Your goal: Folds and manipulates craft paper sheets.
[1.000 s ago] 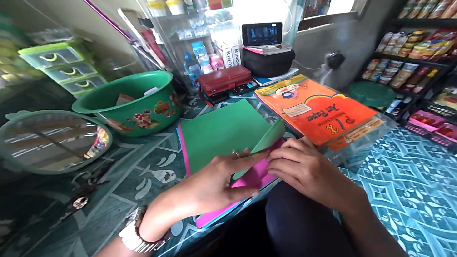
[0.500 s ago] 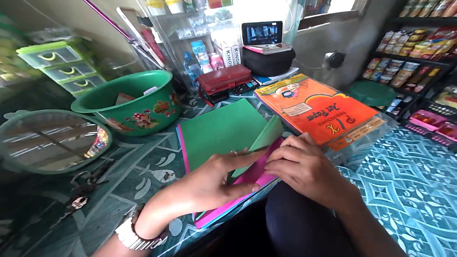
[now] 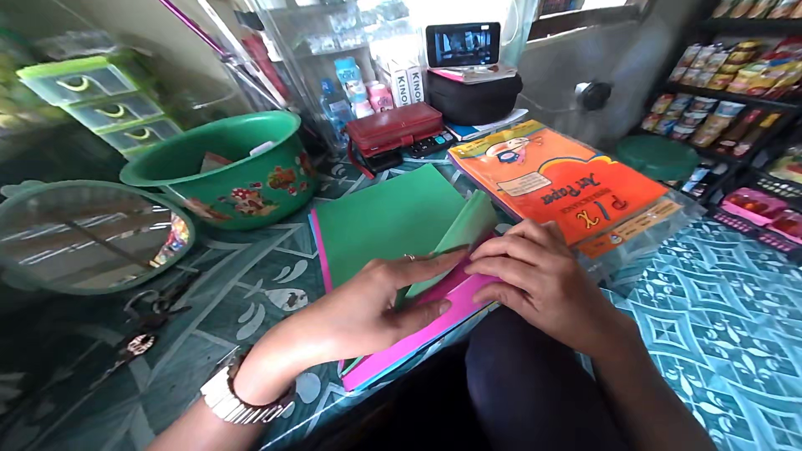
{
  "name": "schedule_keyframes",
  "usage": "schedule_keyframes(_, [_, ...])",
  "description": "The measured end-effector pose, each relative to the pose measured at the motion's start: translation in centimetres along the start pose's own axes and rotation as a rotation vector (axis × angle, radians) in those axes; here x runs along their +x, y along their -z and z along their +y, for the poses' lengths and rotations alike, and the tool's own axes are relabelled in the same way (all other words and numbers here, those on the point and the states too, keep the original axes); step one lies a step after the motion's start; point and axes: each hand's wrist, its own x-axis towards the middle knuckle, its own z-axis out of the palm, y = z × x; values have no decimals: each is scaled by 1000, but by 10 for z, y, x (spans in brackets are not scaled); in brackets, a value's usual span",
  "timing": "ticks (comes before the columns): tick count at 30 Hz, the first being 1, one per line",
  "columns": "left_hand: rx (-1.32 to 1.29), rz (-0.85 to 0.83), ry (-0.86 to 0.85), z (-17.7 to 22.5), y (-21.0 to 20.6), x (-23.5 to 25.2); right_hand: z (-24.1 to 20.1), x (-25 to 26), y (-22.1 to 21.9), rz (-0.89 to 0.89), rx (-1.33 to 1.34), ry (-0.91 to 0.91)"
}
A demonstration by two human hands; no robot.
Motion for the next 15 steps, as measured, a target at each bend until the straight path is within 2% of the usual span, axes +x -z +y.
schedule_keyframes(9, [8, -4, 12, 3, -3, 0, 0, 2, -3, 57, -28, 1])
schedule_keyframes(15, [16, 6, -8, 3, -2, 0, -1, -4, 3, -34, -15, 3])
